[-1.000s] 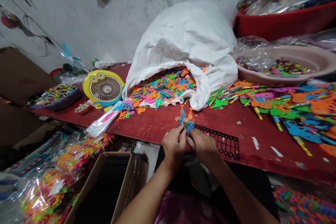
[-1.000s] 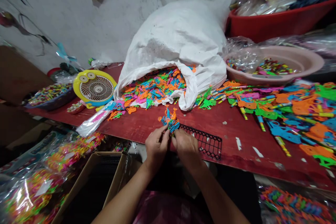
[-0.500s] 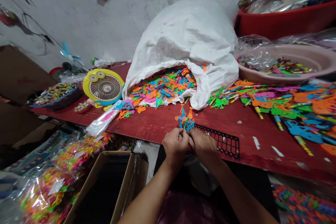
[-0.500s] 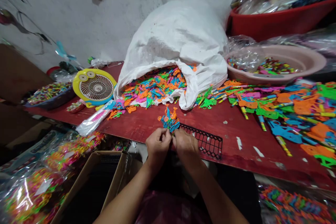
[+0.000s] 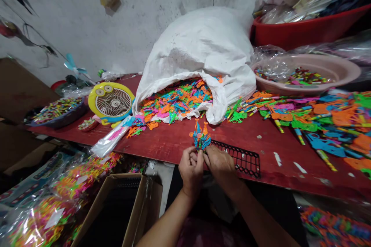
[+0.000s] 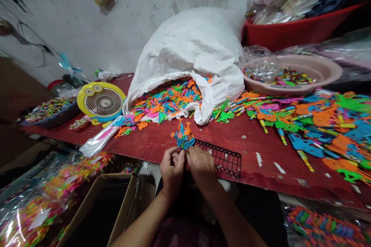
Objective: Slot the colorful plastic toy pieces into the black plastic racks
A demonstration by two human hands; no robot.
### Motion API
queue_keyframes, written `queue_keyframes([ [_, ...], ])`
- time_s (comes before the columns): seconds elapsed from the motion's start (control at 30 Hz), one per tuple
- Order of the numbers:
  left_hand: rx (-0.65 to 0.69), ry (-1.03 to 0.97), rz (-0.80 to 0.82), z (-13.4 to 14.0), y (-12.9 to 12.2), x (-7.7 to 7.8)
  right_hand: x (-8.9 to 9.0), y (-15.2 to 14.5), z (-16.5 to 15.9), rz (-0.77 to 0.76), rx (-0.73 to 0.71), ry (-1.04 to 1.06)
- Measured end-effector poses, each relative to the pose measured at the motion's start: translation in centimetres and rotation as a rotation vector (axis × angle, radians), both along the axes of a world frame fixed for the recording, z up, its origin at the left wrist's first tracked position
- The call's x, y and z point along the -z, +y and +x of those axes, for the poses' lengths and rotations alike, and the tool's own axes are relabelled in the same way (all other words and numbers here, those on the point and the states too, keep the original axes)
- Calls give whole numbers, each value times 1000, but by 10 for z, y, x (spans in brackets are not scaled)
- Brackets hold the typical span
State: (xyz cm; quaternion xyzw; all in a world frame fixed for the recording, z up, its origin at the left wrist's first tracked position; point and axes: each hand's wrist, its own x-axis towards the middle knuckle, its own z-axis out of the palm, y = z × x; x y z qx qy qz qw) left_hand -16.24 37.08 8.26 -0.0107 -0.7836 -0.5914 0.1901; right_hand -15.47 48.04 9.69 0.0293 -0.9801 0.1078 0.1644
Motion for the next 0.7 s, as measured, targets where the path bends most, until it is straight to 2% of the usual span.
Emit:
queue_keyframes([
  [0.1,-23,17,-11,-4,-2,5,1,0,0,-29,1,9],
  [0.23,129,8,11,-13,-6,0,1,2,-1,-87,-15,28],
  [0.33,206,-53,45,-15,-8,-4,-1,4,-2,-199,-3,-1],
  [0.5,321,-132,111,-18,-12,1,-4,8,-4,-368,30,-61],
  [0.7,333,-110,35,-23,-15,9,3,9,-5,-523,3,-26],
])
